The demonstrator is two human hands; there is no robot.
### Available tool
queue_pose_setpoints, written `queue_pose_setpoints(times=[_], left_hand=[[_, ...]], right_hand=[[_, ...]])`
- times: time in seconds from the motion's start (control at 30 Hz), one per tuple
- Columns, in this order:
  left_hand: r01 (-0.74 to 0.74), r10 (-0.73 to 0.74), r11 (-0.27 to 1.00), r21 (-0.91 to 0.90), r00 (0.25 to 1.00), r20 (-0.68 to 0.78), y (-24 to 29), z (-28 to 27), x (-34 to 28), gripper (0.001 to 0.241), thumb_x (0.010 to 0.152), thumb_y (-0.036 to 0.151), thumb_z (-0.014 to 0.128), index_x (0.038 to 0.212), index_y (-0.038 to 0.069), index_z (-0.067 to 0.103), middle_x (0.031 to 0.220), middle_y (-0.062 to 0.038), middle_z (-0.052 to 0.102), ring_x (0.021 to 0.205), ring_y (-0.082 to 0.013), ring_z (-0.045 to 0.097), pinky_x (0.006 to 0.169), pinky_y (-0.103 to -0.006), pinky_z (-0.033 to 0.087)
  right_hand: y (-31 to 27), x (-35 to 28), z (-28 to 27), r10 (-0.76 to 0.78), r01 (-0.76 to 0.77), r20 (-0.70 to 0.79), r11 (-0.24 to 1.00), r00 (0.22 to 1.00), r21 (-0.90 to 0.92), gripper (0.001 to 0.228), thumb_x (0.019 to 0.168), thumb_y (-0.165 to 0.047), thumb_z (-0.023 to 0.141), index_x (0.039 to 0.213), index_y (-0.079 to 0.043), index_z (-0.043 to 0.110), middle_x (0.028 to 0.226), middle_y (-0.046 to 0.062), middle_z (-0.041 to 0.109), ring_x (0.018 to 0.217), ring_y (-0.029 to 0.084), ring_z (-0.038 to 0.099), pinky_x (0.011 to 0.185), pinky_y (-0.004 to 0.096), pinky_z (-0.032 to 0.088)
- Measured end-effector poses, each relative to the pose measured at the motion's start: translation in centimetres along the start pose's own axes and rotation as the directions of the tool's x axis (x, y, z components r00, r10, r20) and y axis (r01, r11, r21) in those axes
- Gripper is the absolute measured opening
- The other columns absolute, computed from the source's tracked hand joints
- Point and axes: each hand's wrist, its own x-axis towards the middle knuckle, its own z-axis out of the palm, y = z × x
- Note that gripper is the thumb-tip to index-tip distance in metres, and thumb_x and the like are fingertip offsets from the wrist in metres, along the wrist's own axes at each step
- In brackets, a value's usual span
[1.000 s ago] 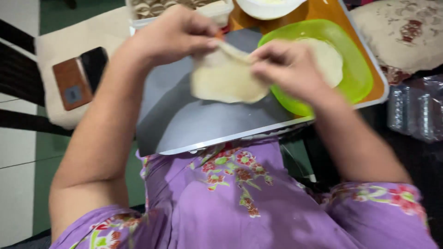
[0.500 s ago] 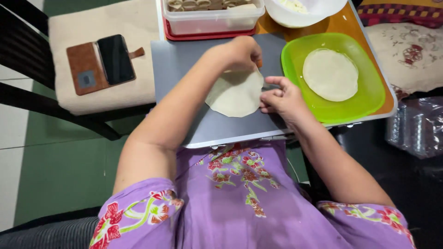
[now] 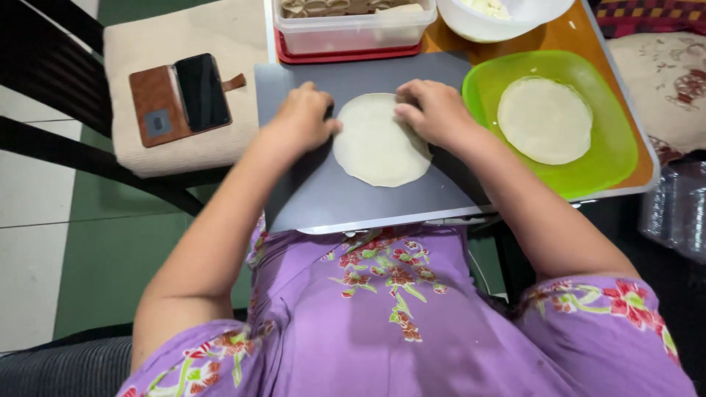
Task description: Rolling and preparing spring rolls or similar pastries on a table.
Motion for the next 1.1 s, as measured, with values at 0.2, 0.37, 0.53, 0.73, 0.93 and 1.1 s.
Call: queue_pose_setpoints(times=[0.2,0.37,0.53,0.73,0.93,1.1], left_hand=[[0.11,-0.147,0.975,-0.194,0.972,-0.184,2.5,1.6,-2.2,0.029,0.075,0.021,0.086,0.095,0.004,0.073,0.105,-0.021,0.064,0.101,-0.0426,0.063,0.086,-0.0497,0.052],[0.066,-0.11,0.964,-0.257,0.981,-0.162,1.8,3.0,-1.7,0.018,0.082,0.015,0.083,0.092,0.007,0.07,0.101,-0.016,0.068,0.097,-0.0384,0.067,0.087,-0.0479,0.053],[0.018,-0.132,0.916,-0.402,0.957,-0.257,2.7,2.0,-1.9,0.061,0.073,0.019,0.089,0.121,0.002,0.057,0.096,-0.016,0.067,0.091,-0.0355,0.066,0.081,-0.0456,0.053],[0.014,-0.107,0.764,-0.645,0.989,-0.105,2.2,2.0,-2.0,0.038,0.082,0.015,0.085,0.114,0.003,0.069,0.082,-0.005,0.072,0.076,-0.0162,0.067,0.071,-0.033,0.056],[-0.199,0.004,0.665,-0.72,0.965,-0.262,1.9,-0.6,0.0,0.012,0.09,0.007,0.078,0.099,0.002,0.073,0.088,-0.004,0.076,0.079,-0.0065,0.067,0.072,-0.0271,0.057],[-0.453,0.217,0.833,-0.317,0.796,-0.565,3.4,-4.3,-2.4,0.017,0.095,-0.001,0.072,0.111,0.003,0.071,0.099,-0.013,0.077,0.091,-0.0212,0.078,0.079,-0.0326,0.06]], right_hand=[[-0.7,2.5,1.9,0.032,-0.031,0.004,0.986,0.999,-0.166,0.035,0.087,-0.027,0.079,0.114,-0.006,0.074,0.104,0.017,0.074,0.098,0.037,0.068,0.086,0.047,0.051],[-0.6,2.6,1.1,0.238,-0.24,0.096,0.971,0.967,0.016,0.024,0.088,-0.025,0.078,0.104,-0.007,0.077,0.092,0.01,0.076,0.084,0.022,0.073,0.079,0.037,0.056],[0.6,1.7,-0.3,0.138,-0.18,0.143,0.92,0.98,0.349,0.017,0.094,-0.018,0.077,0.102,-0.004,0.072,0.089,0.002,0.072,0.08,0.01,0.066,0.072,0.028,0.054],[-2.1,-0.5,-4.5,0.124,-0.212,0.187,0.78,0.975,0.589,0.011,0.098,-0.012,0.075,0.102,-0.004,0.069,0.087,-0.002,0.071,0.077,0.005,0.066,0.069,0.023,0.053],[-1.6,-0.2,-5.7,0.05,-0.047,0.015,0.744,0.999,0.667,0.007,0.104,-0.006,0.073,0.107,-0.002,0.068,0.095,0.001,0.072,0.085,0.007,0.069,0.078,0.024,0.057],[-0.9,-1.5,-5.0,-0.047,0.108,-0.118,0.798,0.992,0.592,0.007,0.107,-0.004,0.073,0.111,0.0,0.068,0.102,0.003,0.072,0.094,0.008,0.066,0.085,0.024,0.055]])
